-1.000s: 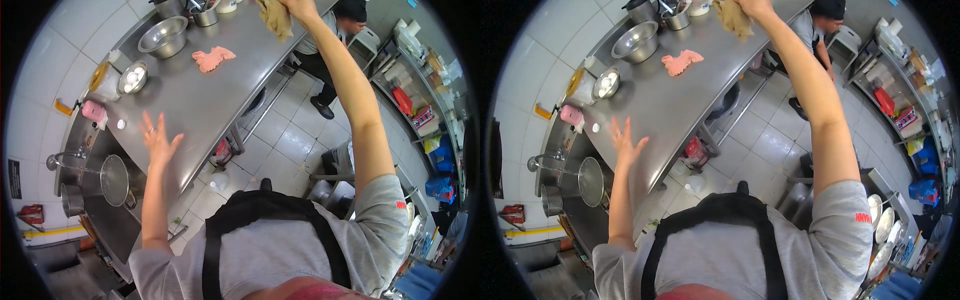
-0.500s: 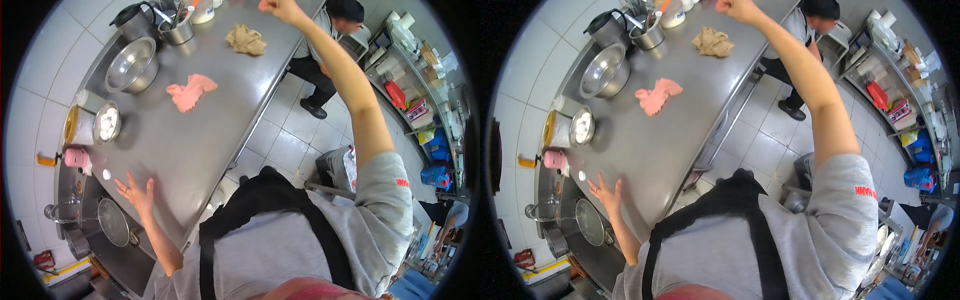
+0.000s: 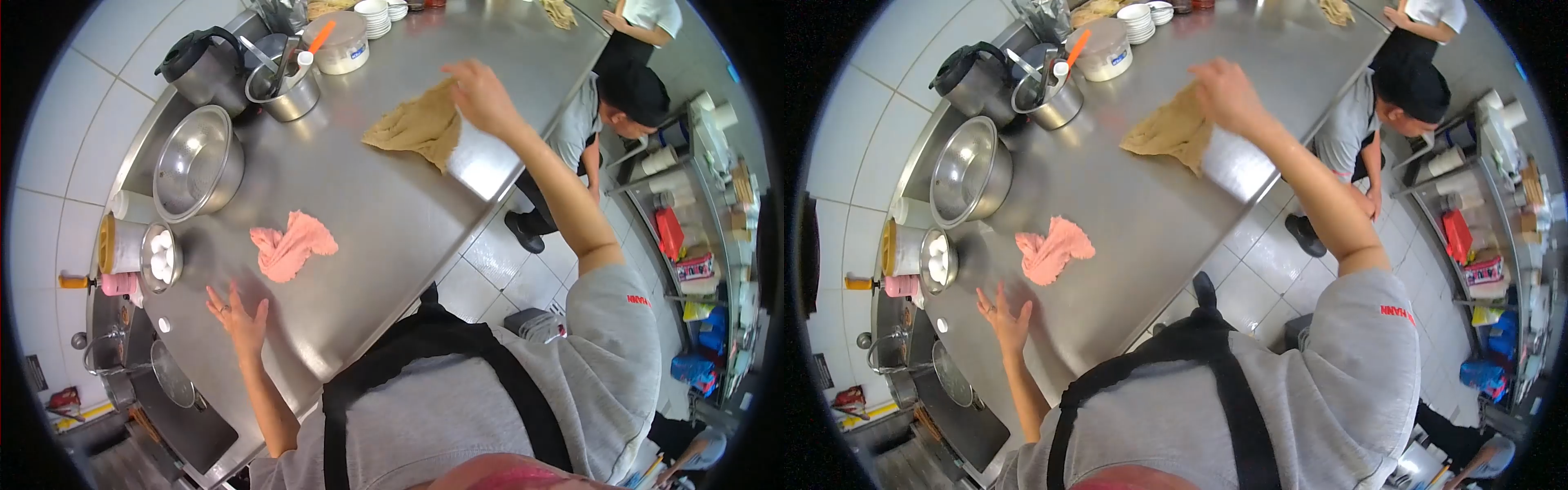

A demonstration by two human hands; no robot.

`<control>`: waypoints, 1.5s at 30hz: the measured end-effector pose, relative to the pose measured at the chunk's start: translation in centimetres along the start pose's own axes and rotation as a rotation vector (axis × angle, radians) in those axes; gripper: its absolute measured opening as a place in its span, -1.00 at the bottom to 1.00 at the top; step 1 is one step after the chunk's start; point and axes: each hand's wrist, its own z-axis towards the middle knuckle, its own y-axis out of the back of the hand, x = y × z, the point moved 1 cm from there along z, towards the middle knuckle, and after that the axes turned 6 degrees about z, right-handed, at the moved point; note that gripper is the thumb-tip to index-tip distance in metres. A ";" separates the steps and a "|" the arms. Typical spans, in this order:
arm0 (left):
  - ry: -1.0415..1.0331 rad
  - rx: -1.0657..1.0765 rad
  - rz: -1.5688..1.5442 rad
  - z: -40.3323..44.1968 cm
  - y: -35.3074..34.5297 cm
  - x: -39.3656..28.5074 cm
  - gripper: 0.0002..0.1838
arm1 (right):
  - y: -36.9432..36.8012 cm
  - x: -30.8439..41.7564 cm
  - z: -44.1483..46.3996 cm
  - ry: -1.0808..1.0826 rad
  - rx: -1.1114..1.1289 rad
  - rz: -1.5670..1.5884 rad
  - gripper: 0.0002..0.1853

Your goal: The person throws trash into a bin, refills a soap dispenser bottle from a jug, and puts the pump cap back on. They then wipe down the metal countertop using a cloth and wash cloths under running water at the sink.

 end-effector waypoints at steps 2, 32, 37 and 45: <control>0.052 0.012 0.012 0.6 -0.5 -0.6 -0.26 | -4.9 0.7 -3.0 0.106 0.107 -0.097 -0.64; 0.867 -0.217 -1.797 20.1 -1.2 2.7 -0.81 | -20.2 4.0 4.3 0.434 0.067 -0.032 -0.73; 0.884 -0.463 -1.870 20.2 1.0 4.2 -0.93 | -21.6 10.7 5.6 0.124 0.092 0.002 -0.80; 0.666 -0.529 -1.805 16.1 10.7 6.7 -0.80 | -26.7 21.3 11.1 0.630 0.006 -0.226 -0.75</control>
